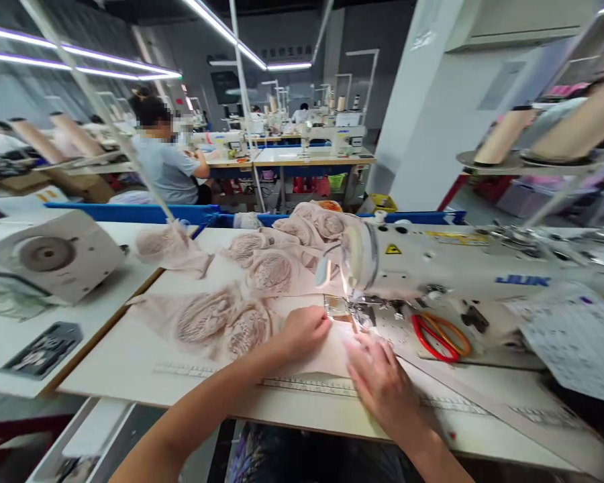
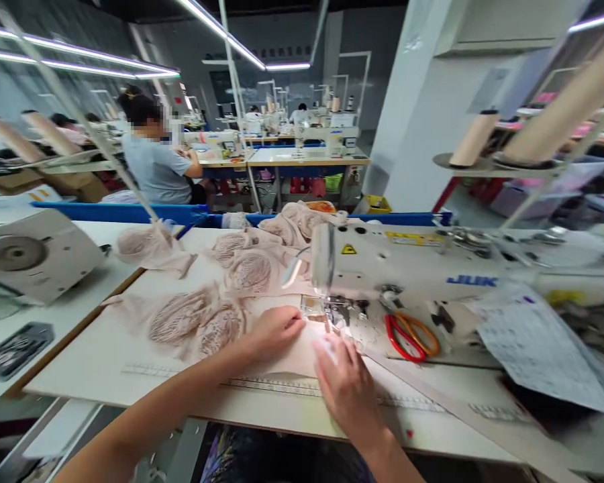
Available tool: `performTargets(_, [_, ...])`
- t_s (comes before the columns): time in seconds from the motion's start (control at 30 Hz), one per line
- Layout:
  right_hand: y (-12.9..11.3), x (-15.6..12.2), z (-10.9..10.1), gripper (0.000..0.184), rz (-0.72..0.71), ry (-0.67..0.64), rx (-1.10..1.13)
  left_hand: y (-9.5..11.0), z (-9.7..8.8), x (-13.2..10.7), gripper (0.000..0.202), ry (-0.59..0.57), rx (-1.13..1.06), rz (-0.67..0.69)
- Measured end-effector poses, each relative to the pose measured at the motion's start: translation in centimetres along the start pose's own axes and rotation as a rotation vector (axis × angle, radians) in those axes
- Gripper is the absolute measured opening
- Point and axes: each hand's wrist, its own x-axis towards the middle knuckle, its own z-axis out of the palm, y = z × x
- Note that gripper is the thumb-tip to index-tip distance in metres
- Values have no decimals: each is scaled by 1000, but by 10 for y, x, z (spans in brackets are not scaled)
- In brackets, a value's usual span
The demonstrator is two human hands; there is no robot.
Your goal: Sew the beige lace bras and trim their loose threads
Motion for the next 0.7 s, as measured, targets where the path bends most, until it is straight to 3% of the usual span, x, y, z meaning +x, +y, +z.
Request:
performTargets(0.13, [-6, 3, -10, 13, -70, -138, 38, -5, 7, 6, 21, 86, 77, 30])
performTargets(0.3, [7, 10, -12, 19, -126, -183, -74, -3, 14, 18, 23, 81, 143, 219])
performTargets(0.47, [13, 9, -12, 25, -95, -198, -125, 4, 14, 4, 31, 69, 152, 375])
performTargets(0.53, [13, 6, -11, 23, -74, -167, -73, 7, 11, -9, 41, 45, 153, 423])
performTargets(0.63, [11, 0, -11, 24, -32, -109, 35, 9, 9, -21, 75, -36, 169, 451])
performTargets(0.7, [11, -3, -12, 25, -10, -85, 79, 9, 9, -21, 74, -69, 210, 428])
